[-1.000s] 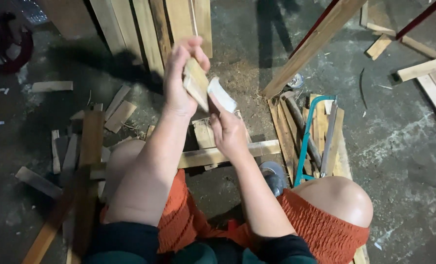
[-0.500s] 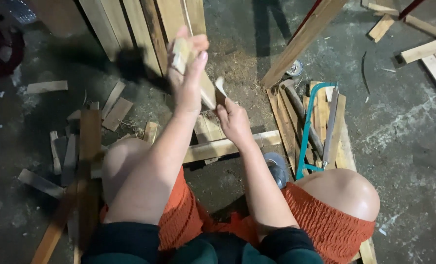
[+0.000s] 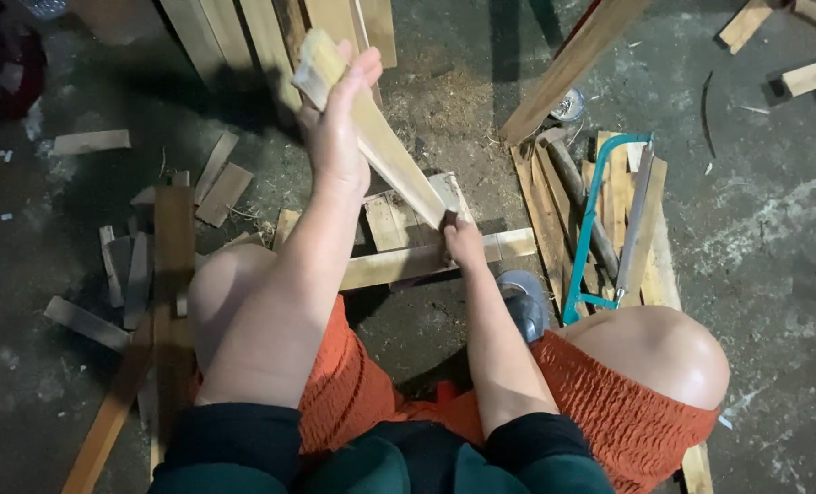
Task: The person prepares a wooden plank by sanding its surface and edges with a sanding block before cutting it to length using a handsaw.
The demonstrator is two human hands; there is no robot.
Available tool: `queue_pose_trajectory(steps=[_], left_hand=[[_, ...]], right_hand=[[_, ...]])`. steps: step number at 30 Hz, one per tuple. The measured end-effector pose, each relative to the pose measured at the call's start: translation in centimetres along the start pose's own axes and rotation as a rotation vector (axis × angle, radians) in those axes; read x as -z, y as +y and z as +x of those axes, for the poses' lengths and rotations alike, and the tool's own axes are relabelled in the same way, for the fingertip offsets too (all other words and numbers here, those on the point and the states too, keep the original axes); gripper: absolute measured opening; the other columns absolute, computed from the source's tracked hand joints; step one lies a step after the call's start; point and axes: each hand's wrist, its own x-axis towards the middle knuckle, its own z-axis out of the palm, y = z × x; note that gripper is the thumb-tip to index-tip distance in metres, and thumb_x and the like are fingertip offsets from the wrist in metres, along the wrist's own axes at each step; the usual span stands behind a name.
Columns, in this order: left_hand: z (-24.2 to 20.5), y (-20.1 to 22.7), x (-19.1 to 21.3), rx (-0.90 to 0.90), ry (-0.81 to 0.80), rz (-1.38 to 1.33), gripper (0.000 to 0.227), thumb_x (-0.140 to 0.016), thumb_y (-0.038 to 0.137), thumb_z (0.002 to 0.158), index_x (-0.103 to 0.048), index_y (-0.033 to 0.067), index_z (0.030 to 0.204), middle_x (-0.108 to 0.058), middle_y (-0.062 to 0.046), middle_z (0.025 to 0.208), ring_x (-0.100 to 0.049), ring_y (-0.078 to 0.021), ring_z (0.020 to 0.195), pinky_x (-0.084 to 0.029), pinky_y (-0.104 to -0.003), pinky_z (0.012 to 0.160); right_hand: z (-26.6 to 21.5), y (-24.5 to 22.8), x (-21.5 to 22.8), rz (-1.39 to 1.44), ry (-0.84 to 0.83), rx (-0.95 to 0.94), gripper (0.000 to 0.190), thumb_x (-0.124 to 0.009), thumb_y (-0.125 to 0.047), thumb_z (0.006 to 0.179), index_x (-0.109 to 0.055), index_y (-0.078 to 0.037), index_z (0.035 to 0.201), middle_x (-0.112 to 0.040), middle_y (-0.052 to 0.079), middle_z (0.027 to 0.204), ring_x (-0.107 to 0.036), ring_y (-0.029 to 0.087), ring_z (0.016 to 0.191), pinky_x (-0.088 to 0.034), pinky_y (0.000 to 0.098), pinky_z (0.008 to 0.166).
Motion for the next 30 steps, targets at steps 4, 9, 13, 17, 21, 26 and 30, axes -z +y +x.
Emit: queue_pose_trajectory(steps=[4,9,13,17,21,26,30], left_hand=[[0.3,-0.3,0.0,0.046,-0.028,-0.053,0.068,-0.073,0.026,0.082,-0.054,-0.0076,0.139,-0.074,-0.021,0.122,-0.07,-0.0317,0.119,-0.049,-0.042,0.113],[-0.1,0.2,-0.7,0.011,-0.173,-0.036,0.054,-0.067,0.019,0.089,-0.057,-0.0071,0.136,-0.074,-0.024,0.117,-0.073,-0.0324,0.112,-0.055,-0.041,0.106],[0.2,0.4,-0.7,0.036,-0.189,0.006,0.061,-0.067,0.025,0.088,-0.054,-0.0062,0.138,-0.074,-0.022,0.119,-0.071,-0.031,0.116,-0.054,-0.042,0.11],[1.4,0.4,0.8,0.012,-0.21,0.086,0.085,-0.069,0.052,0.084,-0.044,-0.002,0.144,-0.067,-0.025,0.132,-0.067,-0.0366,0.125,-0.051,-0.049,0.111],[2.0,1.7,1.4,-0.195,-0.474,0.103,0.093,-0.044,0.077,0.101,-0.026,0.0045,0.157,-0.051,-0.028,0.153,-0.057,-0.0441,0.14,-0.043,-0.056,0.121],[1.2,5.1,0.5,-0.207,-0.52,0.036,0.095,-0.041,0.08,0.098,-0.035,0.0048,0.155,-0.052,-0.023,0.148,-0.054,-0.0359,0.138,-0.039,-0.054,0.124],[0.3,5.5,-0.2,-0.19,-0.509,0.073,0.089,-0.034,0.076,0.1,-0.042,0.005,0.153,-0.058,-0.018,0.144,-0.057,-0.0284,0.131,-0.045,-0.043,0.115]], right_hand=[[-4.8,-10.9,5.9,0.141,0.076,0.185,0.038,-0.05,-0.018,0.087,-0.072,0.0,0.112,-0.076,0.022,0.095,-0.071,0.04,0.082,-0.056,0.0434,0.078],[-11.2,-20.7,10.4,0.333,0.242,0.499,0.028,-0.058,-0.015,0.094,-0.072,-0.001,0.113,-0.076,0.013,0.082,-0.066,0.022,0.065,-0.053,0.0332,0.063],[-10.4,-18.6,8.0,0.013,0.27,0.71,0.084,-0.061,-0.053,0.1,-0.027,-0.008,0.162,-0.06,0.004,0.087,-0.058,0.02,0.073,-0.047,0.0343,0.064],[-10.3,-16.7,6.9,-0.082,0.296,0.775,0.072,-0.069,-0.017,0.088,-0.042,-0.015,0.155,-0.051,0.01,0.102,-0.051,0.027,0.089,-0.045,0.0377,0.08],[-10.4,-16.5,6.5,-0.081,0.42,0.772,0.058,-0.062,-0.006,0.089,-0.052,-0.015,0.146,-0.056,0.01,0.103,-0.056,0.03,0.086,-0.047,0.0403,0.075],[-13.9,-22.6,9.0,-0.114,0.413,0.811,0.081,-0.06,-0.005,0.085,-0.032,-0.013,0.16,-0.066,0.017,0.129,-0.07,0.033,0.099,-0.057,0.0406,0.081],[-17.7,-28.9,12.3,-0.087,0.408,0.876,0.088,-0.057,-0.01,0.082,-0.025,-0.014,0.164,-0.075,0.012,0.095,-0.066,0.027,0.069,-0.05,0.0383,0.059]])
